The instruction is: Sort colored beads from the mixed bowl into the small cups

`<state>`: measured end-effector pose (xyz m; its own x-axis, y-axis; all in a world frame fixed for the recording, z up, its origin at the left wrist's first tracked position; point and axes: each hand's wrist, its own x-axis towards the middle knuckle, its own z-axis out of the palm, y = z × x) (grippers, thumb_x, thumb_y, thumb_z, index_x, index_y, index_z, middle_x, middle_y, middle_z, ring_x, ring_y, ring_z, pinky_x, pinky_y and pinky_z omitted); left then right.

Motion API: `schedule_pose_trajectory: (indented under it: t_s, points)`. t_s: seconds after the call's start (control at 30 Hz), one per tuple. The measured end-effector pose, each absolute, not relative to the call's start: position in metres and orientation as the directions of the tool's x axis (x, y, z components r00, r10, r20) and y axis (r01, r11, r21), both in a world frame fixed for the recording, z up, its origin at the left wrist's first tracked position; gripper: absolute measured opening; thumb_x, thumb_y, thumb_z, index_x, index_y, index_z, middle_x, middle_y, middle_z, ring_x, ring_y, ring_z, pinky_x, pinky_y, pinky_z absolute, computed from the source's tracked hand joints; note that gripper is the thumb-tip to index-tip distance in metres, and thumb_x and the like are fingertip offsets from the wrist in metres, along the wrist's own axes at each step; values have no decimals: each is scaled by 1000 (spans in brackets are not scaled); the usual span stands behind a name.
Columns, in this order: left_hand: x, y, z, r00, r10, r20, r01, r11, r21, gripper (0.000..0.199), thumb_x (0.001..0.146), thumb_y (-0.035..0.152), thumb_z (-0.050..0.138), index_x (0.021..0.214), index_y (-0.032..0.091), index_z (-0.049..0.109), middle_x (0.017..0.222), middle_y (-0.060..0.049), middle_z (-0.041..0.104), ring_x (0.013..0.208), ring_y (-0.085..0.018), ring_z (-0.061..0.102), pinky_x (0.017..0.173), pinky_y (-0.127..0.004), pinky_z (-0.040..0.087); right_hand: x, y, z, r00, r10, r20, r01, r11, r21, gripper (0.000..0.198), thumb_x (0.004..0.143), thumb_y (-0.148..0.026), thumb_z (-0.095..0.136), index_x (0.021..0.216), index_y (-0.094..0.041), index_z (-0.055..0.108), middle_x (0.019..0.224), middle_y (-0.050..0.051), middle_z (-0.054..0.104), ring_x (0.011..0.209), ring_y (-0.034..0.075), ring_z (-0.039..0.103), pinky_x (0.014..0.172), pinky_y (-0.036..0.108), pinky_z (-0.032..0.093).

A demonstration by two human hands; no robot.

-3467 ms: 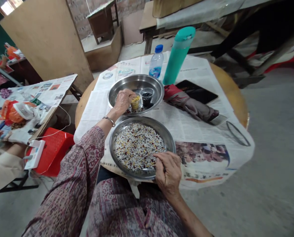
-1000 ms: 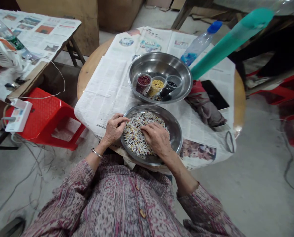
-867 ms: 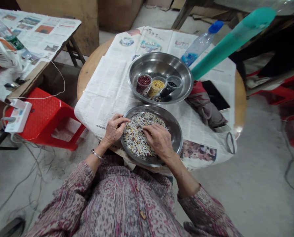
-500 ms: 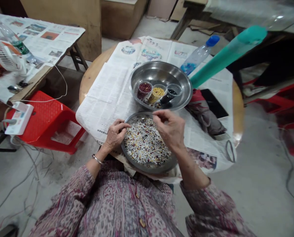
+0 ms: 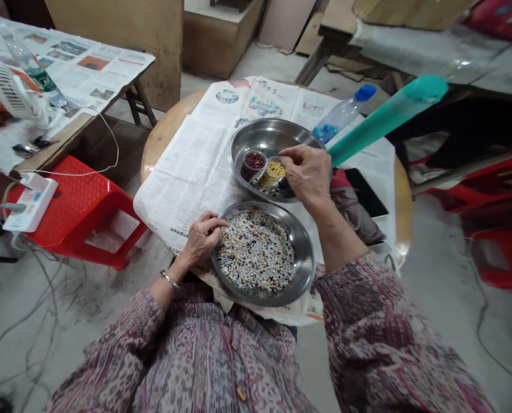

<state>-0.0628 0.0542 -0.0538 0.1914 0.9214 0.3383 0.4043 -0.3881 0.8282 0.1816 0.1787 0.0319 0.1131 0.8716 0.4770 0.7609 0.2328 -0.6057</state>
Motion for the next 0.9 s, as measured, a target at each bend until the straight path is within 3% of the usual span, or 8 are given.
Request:
schedule_pose_trajectory:
  t_s: [0.17, 0.33, 0.47, 0.57, 0.73, 0.9]
  points:
    - [-63, 54, -52, 196, 925, 324, 405, -378, 832, 24, 86, 7, 56, 91, 20, 76, 98, -5, 64, 91, -16, 64, 86, -28, 53, 193, 174, 26, 107, 891, 441, 818, 173, -548, 12, 82, -27, 68, 84, -19, 77, 74, 5, 73, 66, 18, 63, 70, 38, 51]
    - [-63, 54, -53, 211, 920, 330, 400, -389, 830, 25, 86, 6, 55, 92, 19, 74, 99, -5, 64, 98, -16, 63, 91, -28, 52, 168, 114, 29, 101, 855, 509, 796, 238, -557, 18, 89, -26, 58, 92, -20, 74, 92, 6, 76, 79, 19, 67, 75, 37, 53]
    - [-62, 53, -52, 224, 914, 338, 397, -402, 825, 24, 89, 6, 54, 93, 20, 74, 99, -4, 64, 99, -16, 63, 93, -29, 51, 143, 41, 15, -217, 918, 331, 661, 388, -643, 12, 88, -22, 61, 89, -21, 73, 87, 4, 75, 77, 17, 68, 73, 33, 54]
    - [-62, 53, -50, 222, 914, 341, 402, -404, 822, 24, 90, 6, 54, 93, 20, 73, 98, -4, 63, 98, -15, 62, 93, -29, 51, 134, 4, -2, -347, 914, 209, 645, 395, -654, 13, 90, -20, 59, 91, -21, 72, 86, 4, 74, 79, 19, 68, 74, 34, 54]
    - [-61, 53, -51, 219, 909, 355, 406, -416, 814, 25, 90, 5, 53, 93, 20, 73, 97, -4, 63, 98, -15, 63, 92, -29, 51, 130, -15, -17, -427, 890, 161, 715, 442, -543, 15, 94, -19, 57, 101, -20, 70, 97, 8, 72, 94, 23, 66, 85, 38, 53]
    - [-61, 54, -53, 224, 915, 337, 435, -403, 805, 26, 90, 6, 52, 94, 21, 74, 97, -3, 63, 99, -15, 62, 92, -28, 52, 122, -14, -19, -522, 842, 135, 773, 534, -341, 18, 95, -18, 53, 100, -20, 70, 96, 9, 71, 93, 24, 62, 79, 37, 52]
